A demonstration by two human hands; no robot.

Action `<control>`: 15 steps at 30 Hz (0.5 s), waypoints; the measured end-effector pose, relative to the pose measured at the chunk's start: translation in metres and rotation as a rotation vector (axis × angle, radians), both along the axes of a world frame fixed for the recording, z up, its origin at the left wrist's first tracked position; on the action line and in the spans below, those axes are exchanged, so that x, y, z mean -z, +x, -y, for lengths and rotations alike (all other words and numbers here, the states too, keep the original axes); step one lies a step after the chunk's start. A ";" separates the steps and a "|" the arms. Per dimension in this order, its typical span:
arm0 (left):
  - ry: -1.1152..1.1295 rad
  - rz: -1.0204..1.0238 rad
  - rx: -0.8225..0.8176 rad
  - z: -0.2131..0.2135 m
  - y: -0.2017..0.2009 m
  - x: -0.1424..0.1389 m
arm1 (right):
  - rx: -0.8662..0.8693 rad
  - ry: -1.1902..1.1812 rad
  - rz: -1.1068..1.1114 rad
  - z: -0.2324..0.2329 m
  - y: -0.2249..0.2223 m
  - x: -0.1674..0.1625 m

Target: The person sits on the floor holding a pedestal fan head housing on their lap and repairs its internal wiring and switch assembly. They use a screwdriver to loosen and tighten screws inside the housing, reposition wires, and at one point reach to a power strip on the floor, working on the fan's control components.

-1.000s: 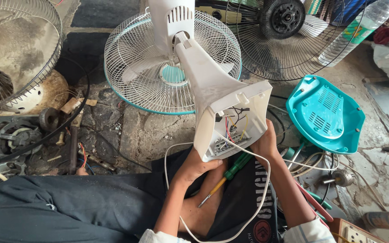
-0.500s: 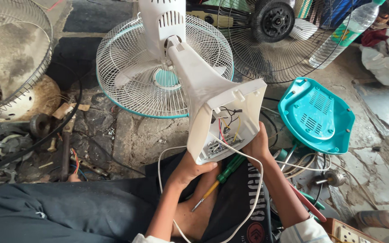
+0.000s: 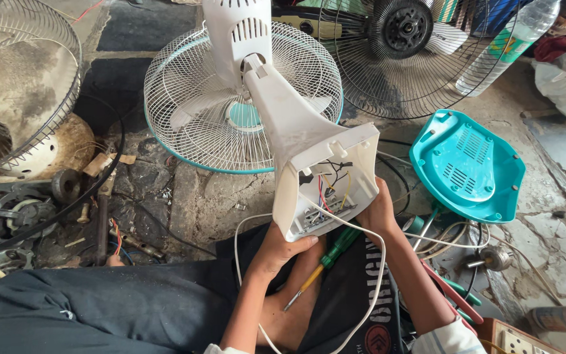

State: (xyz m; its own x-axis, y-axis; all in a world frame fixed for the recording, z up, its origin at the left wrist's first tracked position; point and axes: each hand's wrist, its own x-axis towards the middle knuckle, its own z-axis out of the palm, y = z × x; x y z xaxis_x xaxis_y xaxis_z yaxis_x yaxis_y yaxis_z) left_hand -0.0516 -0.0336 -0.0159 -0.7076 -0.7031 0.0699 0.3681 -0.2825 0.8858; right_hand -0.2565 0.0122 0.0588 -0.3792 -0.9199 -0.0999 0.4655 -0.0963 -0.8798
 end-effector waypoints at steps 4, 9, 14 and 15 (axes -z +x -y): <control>-0.079 0.032 -0.016 0.003 -0.002 0.007 | 0.000 0.000 0.035 0.000 -0.001 0.002; -0.145 0.034 0.015 0.009 -0.003 0.012 | 0.034 0.084 0.052 -0.001 -0.003 0.003; -0.107 0.015 -0.009 0.005 -0.007 0.010 | 0.012 0.045 0.004 -0.002 -0.006 0.005; -0.086 0.006 -0.008 0.004 -0.007 0.009 | 0.016 0.041 0.018 -0.002 -0.006 0.005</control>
State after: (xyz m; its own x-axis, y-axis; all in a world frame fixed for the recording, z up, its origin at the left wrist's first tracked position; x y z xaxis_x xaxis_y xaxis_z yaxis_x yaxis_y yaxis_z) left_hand -0.0585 -0.0376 -0.0244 -0.7024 -0.7006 0.1258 0.3646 -0.2023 0.9089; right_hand -0.2629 0.0140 0.0534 -0.3918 -0.9087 -0.1444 0.4796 -0.0677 -0.8749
